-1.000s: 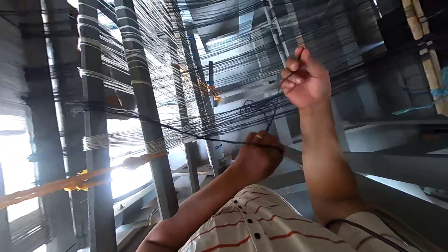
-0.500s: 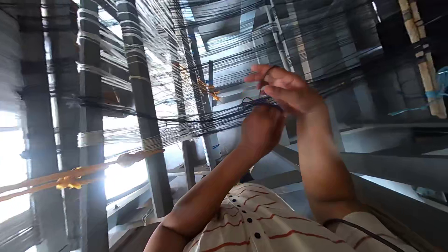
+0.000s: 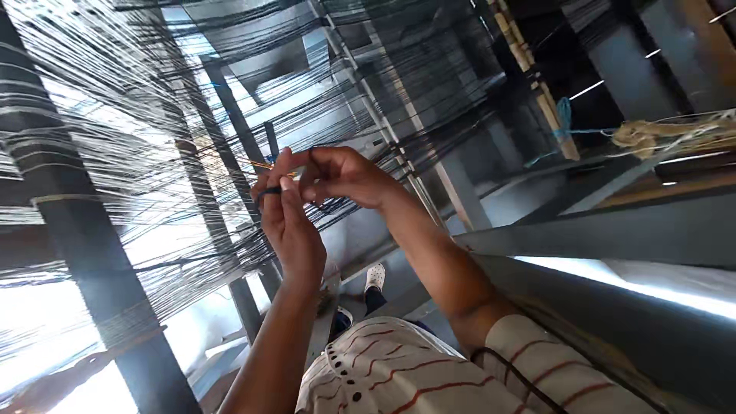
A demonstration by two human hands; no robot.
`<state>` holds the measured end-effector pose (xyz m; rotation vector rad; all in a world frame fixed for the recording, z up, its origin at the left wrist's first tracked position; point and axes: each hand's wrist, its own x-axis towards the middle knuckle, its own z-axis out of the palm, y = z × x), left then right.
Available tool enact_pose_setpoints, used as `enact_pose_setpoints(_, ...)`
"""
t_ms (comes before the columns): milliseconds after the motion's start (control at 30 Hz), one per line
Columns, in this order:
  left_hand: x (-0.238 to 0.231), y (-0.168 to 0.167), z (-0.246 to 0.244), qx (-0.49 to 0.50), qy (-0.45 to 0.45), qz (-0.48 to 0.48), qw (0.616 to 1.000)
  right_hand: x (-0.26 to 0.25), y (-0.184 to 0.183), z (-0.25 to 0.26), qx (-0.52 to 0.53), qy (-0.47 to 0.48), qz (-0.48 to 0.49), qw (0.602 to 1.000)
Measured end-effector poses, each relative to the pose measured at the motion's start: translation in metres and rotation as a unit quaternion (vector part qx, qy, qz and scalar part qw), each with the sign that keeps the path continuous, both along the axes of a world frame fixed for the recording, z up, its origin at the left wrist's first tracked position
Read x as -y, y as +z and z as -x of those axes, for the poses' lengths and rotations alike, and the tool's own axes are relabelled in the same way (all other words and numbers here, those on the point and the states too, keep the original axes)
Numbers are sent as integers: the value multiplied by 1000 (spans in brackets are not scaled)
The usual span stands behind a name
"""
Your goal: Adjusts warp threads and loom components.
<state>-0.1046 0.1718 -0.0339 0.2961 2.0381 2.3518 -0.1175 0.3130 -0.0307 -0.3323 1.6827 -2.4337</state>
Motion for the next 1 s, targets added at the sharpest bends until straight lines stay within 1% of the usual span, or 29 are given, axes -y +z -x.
enact_pose_setpoints(67,2,4,-1,36,16,-17,999,-3,-3,0,-7,-34,-27,999)
enact_pose_setpoints(133,4,10,-3,67,35,-69,995,-11,-6,0,-7,-91,-40,995)
enact_pose_setpoints(167,7,13,-4,76,39,-103,991,-16,-8,0,5,-130,-27,991)
enact_pose_setpoints(200,11,16,-5,80,42,-132,987,-22,-11,1,29,-173,10,984)
enact_pose_setpoints(233,14,18,-6,78,44,-153,984,-29,-17,3,51,-221,71,971)
enact_pose_setpoints(333,21,20,-10,53,54,-200,977,-52,-36,13,87,-340,267,898)
enact_pose_setpoints(400,22,18,-12,45,69,-208,975,-65,-47,16,80,-376,357,851)
enact_pose_setpoints(467,22,14,-14,38,83,-190,978,-73,-55,15,52,-379,412,827)
enact_pose_setpoints(500,21,12,-15,27,76,-164,983,-75,-57,15,44,-378,434,817)
enact_pose_setpoints(567,16,7,-21,2,20,-84,996,-77,-60,14,32,-369,477,797)
enact_pose_setpoints(633,5,4,-28,-8,-72,33,997,-75,-61,14,15,-345,517,783)
enact_pose_setpoints(667,-2,4,-30,-12,-119,109,987,-73,-61,14,4,-333,526,783)
enact_pose_setpoints(733,-16,2,-32,-39,-198,271,941,-67,-58,13,-3,-314,507,803)
enact_pose_setpoints(767,-22,2,-34,-59,-222,325,917,-63,-55,11,3,-305,473,826)
enact_pose_setpoints(800,-27,1,-34,-75,-235,359,900,-59,-53,8,14,-300,421,856)
enact_pose_setpoints(833,-30,-1,-34,-81,-240,375,891,-56,-51,6,25,-292,370,882)
enact_pose_setpoints(900,-32,-3,-32,-79,-229,379,893,-53,-51,2,35,-273,298,914)
enact_pose_setpoints(933,-32,-4,-31,-84,-209,369,902,-52,-52,1,33,-263,275,924)
enact_pose_setpoints(1000,-30,-5,-27,-92,-159,333,925,-51,-52,-1,36,-256,259,931)
